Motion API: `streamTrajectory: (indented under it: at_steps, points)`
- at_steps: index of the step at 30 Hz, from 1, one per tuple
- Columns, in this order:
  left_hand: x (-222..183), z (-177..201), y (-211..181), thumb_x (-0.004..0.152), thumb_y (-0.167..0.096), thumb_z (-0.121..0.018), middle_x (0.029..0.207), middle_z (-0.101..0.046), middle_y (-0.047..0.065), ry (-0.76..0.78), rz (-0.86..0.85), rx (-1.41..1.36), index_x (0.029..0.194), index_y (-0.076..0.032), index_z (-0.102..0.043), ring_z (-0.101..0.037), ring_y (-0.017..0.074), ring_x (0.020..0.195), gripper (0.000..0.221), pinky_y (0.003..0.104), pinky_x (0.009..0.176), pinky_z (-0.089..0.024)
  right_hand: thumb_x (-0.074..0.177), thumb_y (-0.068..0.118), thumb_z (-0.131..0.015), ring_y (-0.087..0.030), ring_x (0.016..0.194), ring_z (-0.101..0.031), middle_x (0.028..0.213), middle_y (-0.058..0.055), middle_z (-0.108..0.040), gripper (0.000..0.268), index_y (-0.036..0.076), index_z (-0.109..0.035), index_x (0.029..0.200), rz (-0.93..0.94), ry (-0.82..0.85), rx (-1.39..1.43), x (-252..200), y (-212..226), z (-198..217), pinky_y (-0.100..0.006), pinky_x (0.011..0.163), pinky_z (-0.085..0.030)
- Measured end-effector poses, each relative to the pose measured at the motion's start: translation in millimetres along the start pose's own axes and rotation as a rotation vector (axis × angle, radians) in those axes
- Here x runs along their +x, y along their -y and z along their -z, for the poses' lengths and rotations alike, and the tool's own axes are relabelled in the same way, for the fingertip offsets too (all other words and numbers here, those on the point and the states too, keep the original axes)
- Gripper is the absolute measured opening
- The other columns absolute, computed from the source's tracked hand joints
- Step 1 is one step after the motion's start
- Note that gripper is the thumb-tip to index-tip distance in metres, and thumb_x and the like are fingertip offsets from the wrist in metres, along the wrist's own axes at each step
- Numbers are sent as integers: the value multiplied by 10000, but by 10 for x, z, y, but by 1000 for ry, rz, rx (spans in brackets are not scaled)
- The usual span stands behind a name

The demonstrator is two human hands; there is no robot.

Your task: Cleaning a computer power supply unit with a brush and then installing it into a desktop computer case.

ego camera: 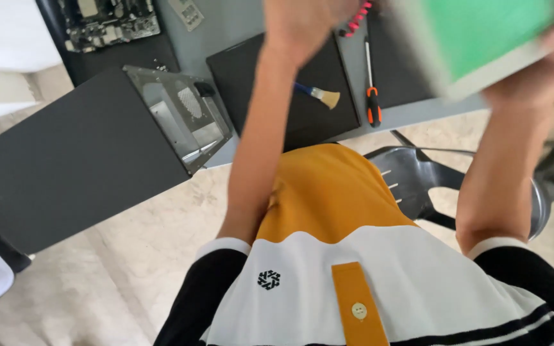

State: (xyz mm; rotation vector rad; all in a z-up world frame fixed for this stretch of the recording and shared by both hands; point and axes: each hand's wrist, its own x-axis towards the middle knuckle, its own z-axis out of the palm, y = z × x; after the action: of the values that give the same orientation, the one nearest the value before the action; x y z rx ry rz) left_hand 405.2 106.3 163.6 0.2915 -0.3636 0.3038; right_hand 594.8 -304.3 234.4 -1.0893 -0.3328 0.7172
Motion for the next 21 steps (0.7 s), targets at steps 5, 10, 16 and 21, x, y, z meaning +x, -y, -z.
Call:
streamTrajectory:
  at_steps: [5,10,16,21]
  points:
    - [-193,-481,-732,1051,44,-739,1346,-858,106,-341,-47,1089,1400,-107,-746,-803,299,1260,381,486,1138,-595,909,652,-806,-279,1753,-491,1865,-128,-496,1165,41,-493,1851,107,286,-557,-457,-157,-1569,-405,1444,-380]
    - [335,-778,-887,986,-78,-904,1012,-816,27,-625,-143,1090,1099,-166,-743,-667,157,849,216,371,815,-541,677,930,-893,-536,1764,-364,1742,-305,-452,1437,303,-491,1906,35,216,-1182,-601,-809,-1941,-742,1327,-221]
    - [50,-1112,-1127,1295,-511,-678,925,-361,-33,-400,-102,802,1203,-196,-729,-241,168,804,332,503,891,-298,669,899,-957,-684,1768,-361,1855,-455,-383,1469,294,-457,1911,212,295,-1273,-129,-1460,-2037,-821,1333,-229]
    - [-7,-855,-1205,1406,-573,-637,1340,-578,43,-245,-138,862,1776,-176,-707,-440,279,954,547,689,1087,-361,703,841,-940,-708,1819,-322,1922,-440,-336,1455,267,-424,1937,337,344,-1298,480,-1842,-1838,-812,1394,-224]
